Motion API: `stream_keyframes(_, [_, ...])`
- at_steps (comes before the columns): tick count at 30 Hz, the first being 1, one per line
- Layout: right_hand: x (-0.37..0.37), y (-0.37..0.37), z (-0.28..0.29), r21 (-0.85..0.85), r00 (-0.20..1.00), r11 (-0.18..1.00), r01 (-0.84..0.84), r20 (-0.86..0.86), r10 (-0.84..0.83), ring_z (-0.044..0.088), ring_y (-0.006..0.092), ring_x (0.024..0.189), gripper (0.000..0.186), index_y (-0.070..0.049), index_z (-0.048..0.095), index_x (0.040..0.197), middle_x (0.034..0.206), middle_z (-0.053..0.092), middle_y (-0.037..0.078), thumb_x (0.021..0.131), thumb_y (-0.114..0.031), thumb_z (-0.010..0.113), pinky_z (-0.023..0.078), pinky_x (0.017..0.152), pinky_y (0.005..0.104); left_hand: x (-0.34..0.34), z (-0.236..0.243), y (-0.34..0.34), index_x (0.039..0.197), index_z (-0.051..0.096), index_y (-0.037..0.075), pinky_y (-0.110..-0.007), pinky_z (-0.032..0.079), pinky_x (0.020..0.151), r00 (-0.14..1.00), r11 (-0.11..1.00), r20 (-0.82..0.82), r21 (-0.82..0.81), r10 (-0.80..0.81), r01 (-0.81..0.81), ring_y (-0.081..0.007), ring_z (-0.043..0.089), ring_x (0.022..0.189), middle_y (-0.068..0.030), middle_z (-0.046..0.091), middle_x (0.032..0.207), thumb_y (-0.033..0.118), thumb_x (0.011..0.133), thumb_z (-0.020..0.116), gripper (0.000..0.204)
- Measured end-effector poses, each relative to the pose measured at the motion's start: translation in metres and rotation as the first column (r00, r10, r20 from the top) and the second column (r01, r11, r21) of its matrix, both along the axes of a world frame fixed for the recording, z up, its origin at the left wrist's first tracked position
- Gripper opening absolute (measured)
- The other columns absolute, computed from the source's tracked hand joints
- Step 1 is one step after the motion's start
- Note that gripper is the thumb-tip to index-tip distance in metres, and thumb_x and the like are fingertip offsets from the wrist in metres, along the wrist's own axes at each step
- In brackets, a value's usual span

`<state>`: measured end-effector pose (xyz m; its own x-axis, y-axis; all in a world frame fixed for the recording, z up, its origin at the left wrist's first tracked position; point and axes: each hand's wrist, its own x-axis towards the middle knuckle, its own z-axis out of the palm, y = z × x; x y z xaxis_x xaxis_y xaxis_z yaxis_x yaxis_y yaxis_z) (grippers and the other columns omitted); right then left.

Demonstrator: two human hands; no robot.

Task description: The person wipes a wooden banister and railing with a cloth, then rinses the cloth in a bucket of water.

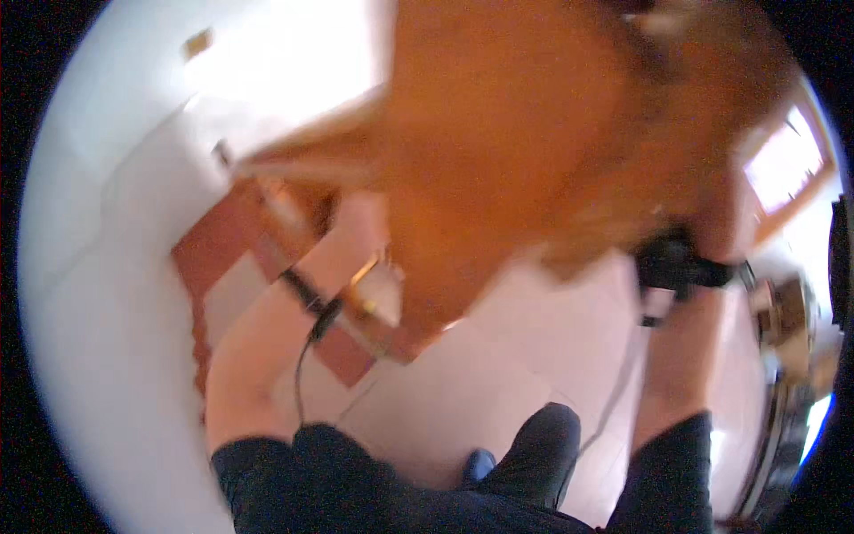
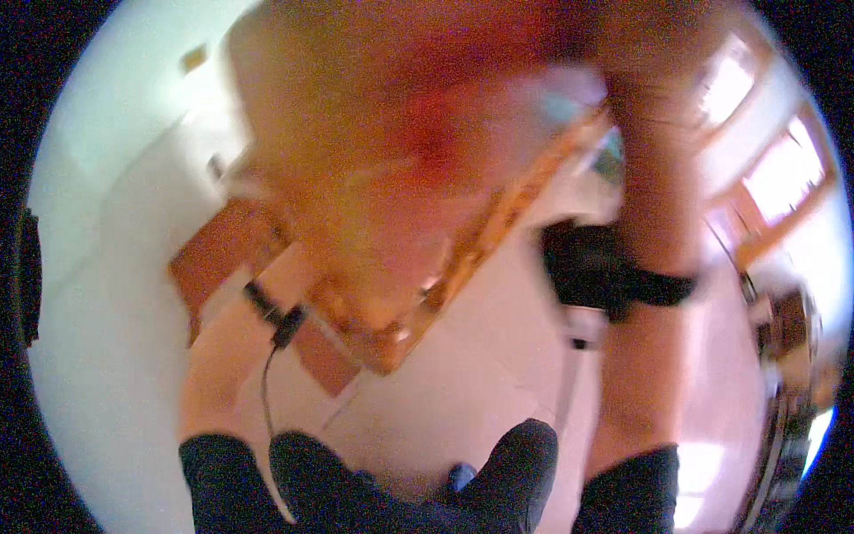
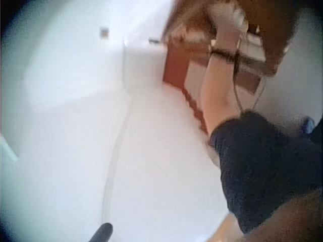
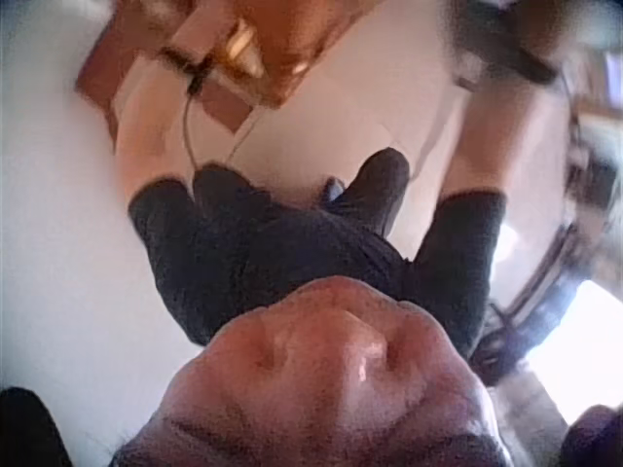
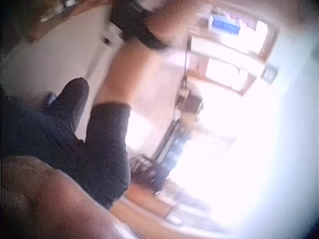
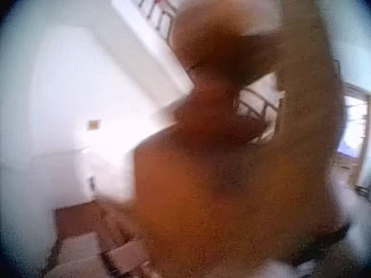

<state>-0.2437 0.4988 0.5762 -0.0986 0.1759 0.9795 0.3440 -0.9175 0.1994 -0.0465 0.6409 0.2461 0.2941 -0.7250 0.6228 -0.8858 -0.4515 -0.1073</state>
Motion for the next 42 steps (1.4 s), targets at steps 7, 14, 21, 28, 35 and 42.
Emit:
stream_keyframes(7, [0.039, 0.021, 0.019, 0.058, 0.982, 0.984, -0.167, 0.093, 0.162, 0.053, 0.0392, 0.06, 0.024, -0.004, 0.052, 0.061, 0.061, 0.053, 0.018, 0.081, -0.017, 0.051, 0.044, 0.056, 0.0467, -0.052, 0.071, 0.011, 0.104, 0.063, 0.005, -0.042, 0.041, 0.086, 0.985, 0.979, -0.148, 0.165, -0.094, 0.118, -0.0284, 0.057, 0.102, -0.0157, 0.061, 0.108, 0.031, 0.075, 0.064, 0.038])
stream_keyframes(14, [0.045, 0.028, 0.011, 0.101, 0.969, 0.97, -0.223, 0.128, 0.21, 0.052, 0.0356, 0.063, 0.018, -0.003, 0.051, 0.065, 0.062, 0.05, 0.015, 0.081, -0.012, 0.053, 0.043, 0.059, 0.0435, -0.08, -0.059, 0.015, 0.113, 0.061, 0.007, -0.039, 0.041, 0.091, 0.689, 0.756, -0.595, 0.646, 0.414, 0.105, -0.0266, 0.055, 0.109, -0.0137, 0.059, 0.116, 0.034, 0.079, 0.062, 0.043])
stream_keyframes(21, [0.038, 0.034, 0.014, 0.126, 0.926, 0.937, -0.325, 0.242, 0.289, 0.052, 0.0346, 0.061, 0.017, -0.003, 0.052, 0.064, 0.059, 0.05, 0.013, 0.078, -0.013, 0.056, 0.043, 0.058, 0.0428, -0.064, -0.262, 0.125, 0.113, 0.061, 0.006, -0.038, 0.042, 0.092, 0.434, 0.481, -0.587, 0.809, 0.683, 0.337, -0.028, 0.056, 0.108, -0.0155, 0.06, 0.116, 0.033, 0.077, 0.065, 0.045])
stream_keyframes(28, [0.022, 0.013, -0.011, 0.108, 0.939, 0.953, -0.282, 0.237, 0.251, 0.054, 0.0319, 0.08, 0.018, -0.005, 0.061, 0.089, 0.083, 0.055, 0.014, 0.074, -0.014, 0.061, 0.044, 0.071, 0.0398, -0.111, -0.096, 0.112, 0.108, 0.06, -0.001, -0.035, 0.047, 0.079, 0.331, 0.747, -0.804, 0.587, 0.493, 0.312, -0.0276, 0.062, 0.093, -0.0166, 0.064, 0.101, 0.022, 0.079, 0.063, 0.037])
stream_keyframes(35, [-0.102, 0.009, -0.289, 0.678, 0.456, 0.726, 0.12, -0.687, 0.566, 0.033, 0.0382, 0.126, 0.073, -0.005, 0.023, 0.143, 0.133, 0.035, 0.025, 0.087, -0.04, 0.055, 0.028, 0.105, 0.0425, -0.209, -0.042, 0.109, 0.12, 0.05, 0.0, -0.034, 0.045, 0.09, -0.34, 0.964, -0.916, -0.138, -0.212, -0.228, -0.0206, 0.056, 0.103, -0.0089, 0.059, 0.113, 0.011, 0.09, 0.052, 0.032])
stream_keyframes(42, [-0.177, 0.079, -0.411, 0.896, 0.203, 0.118, 0.429, -0.223, 0.953, 0.05, 0.0247, 0.115, 0.065, 0.001, 0.034, 0.135, 0.128, 0.048, 0.017, 0.085, -0.026, 0.065, 0.04, 0.098, 0.0378, -0.277, -0.046, 0.048, 0.123, 0.047, 0.0, -0.034, 0.046, 0.089, -0.593, 0.87, -0.64, -0.299, -0.488, -0.393, -0.0215, 0.058, 0.103, -0.0098, 0.056, 0.117, 0.017, 0.09, 0.058, 0.039])
